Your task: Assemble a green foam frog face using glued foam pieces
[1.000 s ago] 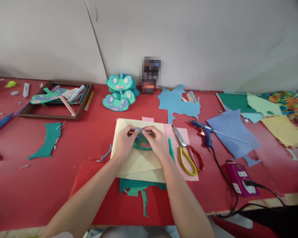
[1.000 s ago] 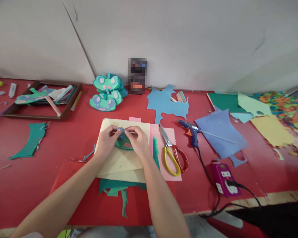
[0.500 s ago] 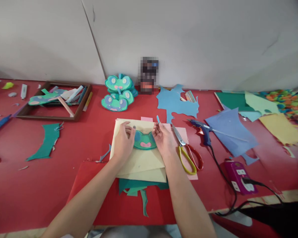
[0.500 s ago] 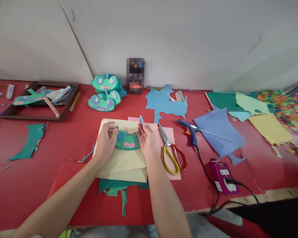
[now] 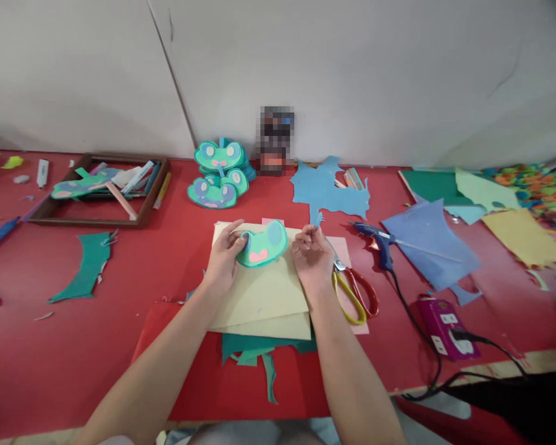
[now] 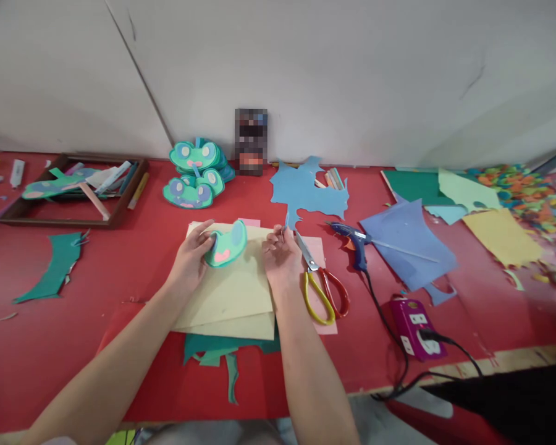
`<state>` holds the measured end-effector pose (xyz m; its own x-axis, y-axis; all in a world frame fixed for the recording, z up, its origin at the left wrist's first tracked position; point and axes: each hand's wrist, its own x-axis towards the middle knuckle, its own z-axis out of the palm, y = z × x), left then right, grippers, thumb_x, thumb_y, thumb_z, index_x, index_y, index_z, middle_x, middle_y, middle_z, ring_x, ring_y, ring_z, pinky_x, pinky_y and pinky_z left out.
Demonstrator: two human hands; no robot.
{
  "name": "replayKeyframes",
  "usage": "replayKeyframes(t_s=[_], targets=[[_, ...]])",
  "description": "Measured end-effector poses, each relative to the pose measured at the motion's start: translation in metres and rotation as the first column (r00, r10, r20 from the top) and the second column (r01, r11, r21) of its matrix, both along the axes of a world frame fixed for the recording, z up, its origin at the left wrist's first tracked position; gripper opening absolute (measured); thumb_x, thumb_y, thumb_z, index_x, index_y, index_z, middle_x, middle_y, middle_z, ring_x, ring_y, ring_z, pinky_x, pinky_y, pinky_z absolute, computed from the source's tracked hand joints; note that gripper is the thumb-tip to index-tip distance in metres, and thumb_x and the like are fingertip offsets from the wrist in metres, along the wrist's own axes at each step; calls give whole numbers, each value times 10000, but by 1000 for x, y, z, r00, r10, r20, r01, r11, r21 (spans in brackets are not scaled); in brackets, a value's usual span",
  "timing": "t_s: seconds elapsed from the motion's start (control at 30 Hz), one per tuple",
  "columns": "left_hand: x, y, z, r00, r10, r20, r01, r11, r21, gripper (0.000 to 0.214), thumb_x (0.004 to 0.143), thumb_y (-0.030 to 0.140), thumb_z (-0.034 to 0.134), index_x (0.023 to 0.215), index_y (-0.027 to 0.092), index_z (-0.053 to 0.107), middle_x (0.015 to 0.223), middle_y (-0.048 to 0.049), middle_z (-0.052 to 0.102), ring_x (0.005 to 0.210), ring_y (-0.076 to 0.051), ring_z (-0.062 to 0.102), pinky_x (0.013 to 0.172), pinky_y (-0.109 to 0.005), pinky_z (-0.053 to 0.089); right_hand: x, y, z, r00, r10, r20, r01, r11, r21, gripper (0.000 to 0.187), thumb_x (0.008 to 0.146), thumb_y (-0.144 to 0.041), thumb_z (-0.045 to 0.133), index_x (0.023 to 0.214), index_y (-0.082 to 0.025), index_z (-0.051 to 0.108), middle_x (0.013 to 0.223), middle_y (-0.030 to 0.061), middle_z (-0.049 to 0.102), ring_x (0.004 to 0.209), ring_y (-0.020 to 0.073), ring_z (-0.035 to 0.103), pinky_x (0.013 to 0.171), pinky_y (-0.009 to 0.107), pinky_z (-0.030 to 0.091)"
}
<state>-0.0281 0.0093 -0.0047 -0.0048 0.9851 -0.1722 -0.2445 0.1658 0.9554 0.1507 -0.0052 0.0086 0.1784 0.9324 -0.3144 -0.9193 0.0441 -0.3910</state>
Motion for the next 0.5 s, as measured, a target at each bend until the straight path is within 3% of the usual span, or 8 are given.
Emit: replayKeyframes(t_s=[0.13, 0.27, 0.37, 0.5], targets=[[6, -8, 5, 961, -37, -274, 72, 990, 119, 269, 763, 251, 571, 1029, 218, 583, 926, -26, 631, 852, -142, 599, 763, -276, 471, 1, 0, 0, 997, -15, -76, 17, 1000, 17, 80, 824, -185, 547, 756, -172, 587, 744, -33, 611, 542, 24, 476, 450, 118, 411], [13, -20, 16, 761, 43, -648, 93, 980, 174, 190, 795, 175, 490, 946, 209, 600, 997, -29, 647, 935, -173, 590, 845, -313, 449, 9, 0, 1, 992, 34, -121, -27, 998, 60, 78, 839, -174, 533, 783, -178, 587, 761, -37, 621, 542, 17, 478, 454, 106, 422], [16, -25, 21, 662, 66, -747, 128, 972, 199, 206, 802, 151, 468, 954, 212, 593, 994, -32, 648, 933, -183, 592, 831, -311, 454, 14, 0, 1, 996, 20, -91, -13, 997, 74, 100, 850, -173, 519, 782, -188, 590, 750, -40, 620, 533, 18, 473, 446, 99, 425], [15, -25, 17, 626, 51, -778, 150, 971, 184, 230, 802, 149, 473, 993, 217, 583, 1015, -35, 644, 938, -190, 589, 835, -319, 453, 10, -3, 7, 994, 64, 86, -76, 987, 141, 61, 812, -199, 586, 754, -216, 598, 790, -42, 631, 572, 30, 508, 514, 122, 470]])
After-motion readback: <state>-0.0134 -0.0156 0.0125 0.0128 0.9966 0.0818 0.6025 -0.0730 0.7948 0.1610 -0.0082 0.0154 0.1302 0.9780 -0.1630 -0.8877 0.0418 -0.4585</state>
